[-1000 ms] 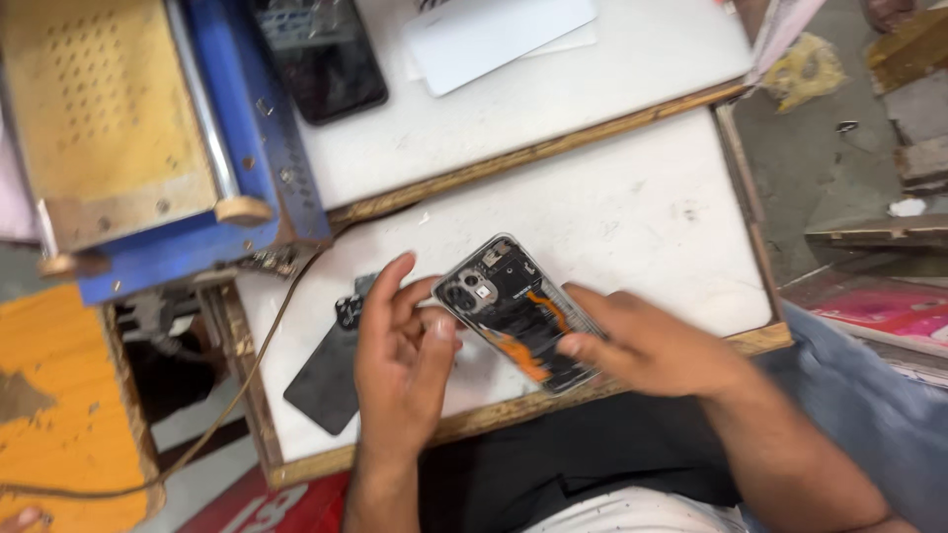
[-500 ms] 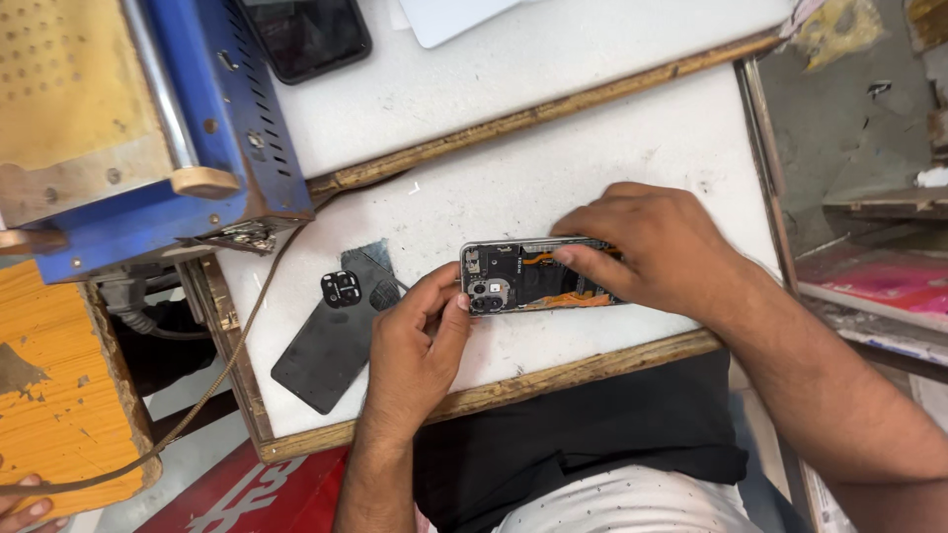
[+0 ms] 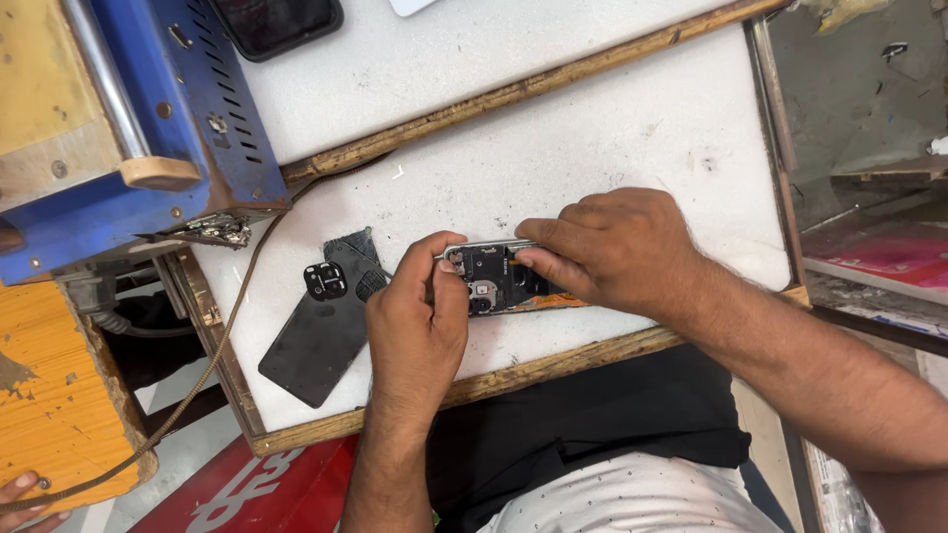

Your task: The person uses a black prying tool to separate the back cover of a white smartphone, then removes the cover and sets it aside. The person then uses a small metal tool to carefully pry and lift internal components near the camera module and battery area.

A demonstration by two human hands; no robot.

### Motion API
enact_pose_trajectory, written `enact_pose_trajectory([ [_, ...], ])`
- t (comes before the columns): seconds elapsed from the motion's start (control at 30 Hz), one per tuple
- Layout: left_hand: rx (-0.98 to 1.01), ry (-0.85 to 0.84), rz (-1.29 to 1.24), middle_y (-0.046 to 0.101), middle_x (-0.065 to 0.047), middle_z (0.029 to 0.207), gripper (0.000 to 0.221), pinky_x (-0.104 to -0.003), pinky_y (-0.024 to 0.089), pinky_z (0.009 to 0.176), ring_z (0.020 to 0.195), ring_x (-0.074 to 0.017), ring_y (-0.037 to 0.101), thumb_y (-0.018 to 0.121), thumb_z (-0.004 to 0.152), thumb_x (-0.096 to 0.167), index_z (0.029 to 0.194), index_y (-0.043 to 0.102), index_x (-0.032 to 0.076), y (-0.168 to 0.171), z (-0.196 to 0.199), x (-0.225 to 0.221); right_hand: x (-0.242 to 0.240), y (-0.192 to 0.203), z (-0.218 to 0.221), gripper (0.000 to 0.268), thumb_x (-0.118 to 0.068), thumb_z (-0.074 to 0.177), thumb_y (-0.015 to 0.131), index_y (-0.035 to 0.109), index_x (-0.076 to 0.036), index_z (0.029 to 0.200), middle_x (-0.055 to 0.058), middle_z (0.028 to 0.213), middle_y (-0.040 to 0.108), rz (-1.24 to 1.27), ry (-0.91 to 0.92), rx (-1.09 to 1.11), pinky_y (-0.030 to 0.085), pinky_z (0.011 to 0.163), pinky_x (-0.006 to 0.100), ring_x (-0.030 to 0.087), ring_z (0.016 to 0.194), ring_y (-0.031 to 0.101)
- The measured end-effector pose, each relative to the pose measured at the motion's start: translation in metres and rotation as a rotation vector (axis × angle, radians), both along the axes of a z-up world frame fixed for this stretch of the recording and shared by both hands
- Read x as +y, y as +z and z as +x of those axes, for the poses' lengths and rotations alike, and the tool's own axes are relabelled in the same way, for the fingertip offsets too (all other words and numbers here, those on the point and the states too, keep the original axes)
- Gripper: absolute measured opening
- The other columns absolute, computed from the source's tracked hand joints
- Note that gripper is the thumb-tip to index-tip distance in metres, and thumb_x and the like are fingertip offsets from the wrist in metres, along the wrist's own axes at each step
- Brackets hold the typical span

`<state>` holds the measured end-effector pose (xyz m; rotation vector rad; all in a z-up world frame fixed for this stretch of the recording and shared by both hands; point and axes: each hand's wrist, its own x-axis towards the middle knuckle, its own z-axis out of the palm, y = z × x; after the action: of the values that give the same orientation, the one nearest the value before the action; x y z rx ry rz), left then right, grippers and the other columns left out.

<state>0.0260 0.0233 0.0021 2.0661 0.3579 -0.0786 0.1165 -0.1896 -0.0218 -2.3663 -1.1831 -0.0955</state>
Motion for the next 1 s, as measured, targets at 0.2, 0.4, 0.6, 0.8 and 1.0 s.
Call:
enact_pose_trajectory([
  [0.2, -0.038, -0.067, -0.006, 0.067, -0.004, 0.071, 0.022, -0.027, 0.053, 0.047, 0.059, -0.0070, 0.067, 0.049, 0.100, 0.001, 0.118, 0.062, 0.002, -0.008, -0.003, 0.000, 0.000, -0.002, -0.003, 0.028, -0.043, 0.096, 0.076, 0.078, -0.015, 0.097, -0.002, 0.064, 0.070, 0.049, 0.005, -0.047, 0.046, 0.043, 0.028, 0.010, 0.052, 0.063],
  [0.4, -0.059, -0.069, -0.065, 0.062, -0.004, 0.072, 0.030, -0.026, 0.049, 0.047, 0.058, -0.0077, 0.061, 0.046, 0.098, -0.002, 0.124, 0.061, 0.003, -0.018, -0.014, 0.003, -0.001, -0.002, -0.006, 0.029, -0.043, 0.095, 0.079, 0.078, -0.014, 0.096, -0.002, 0.066, 0.070, 0.111, 0.010, -0.074, 0.044, 0.046, 0.025, 0.008, 0.056, 0.063],
  [0.6, -0.096, -0.031, -0.058, 0.065, -0.001, 0.071, 0.024, -0.023, 0.049, 0.048, 0.060, -0.0054, 0.064, 0.047, 0.102, -0.001, 0.119, 0.063, 0.003, -0.024, -0.015, -0.001, -0.002, -0.002, -0.007, 0.029, -0.042, 0.094, 0.081, 0.079, -0.014, 0.095, -0.002, 0.067, 0.071, 0.113, 0.013, -0.106, 0.044, 0.046, 0.025, 0.007, 0.058, 0.064],
  [0.8, -0.051, -0.021, -0.120, 0.065, -0.003, 0.070, 0.030, -0.024, 0.049, 0.046, 0.057, -0.0072, 0.063, 0.047, 0.097, -0.001, 0.123, 0.063, 0.003, -0.020, -0.019, 0.001, -0.003, 0.000, -0.008, 0.029, -0.042, 0.093, 0.083, 0.079, -0.014, 0.095, -0.002, 0.067, 0.070, 0.145, 0.025, -0.123, 0.046, 0.049, 0.024, 0.008, 0.061, 0.065],
  [1.0, -0.117, -0.049, 0.009, 0.068, -0.004, 0.078, 0.027, -0.025, 0.053, 0.049, 0.064, -0.0086, 0.069, 0.047, 0.101, 0.000, 0.124, 0.061, 0.002, -0.028, -0.019, -0.001, -0.004, -0.003, -0.008, 0.029, -0.042, 0.093, 0.084, 0.079, -0.014, 0.094, -0.002, 0.066, 0.070, 0.129, 0.023, -0.123, 0.045, 0.047, 0.025, 0.008, 0.058, 0.064],
])
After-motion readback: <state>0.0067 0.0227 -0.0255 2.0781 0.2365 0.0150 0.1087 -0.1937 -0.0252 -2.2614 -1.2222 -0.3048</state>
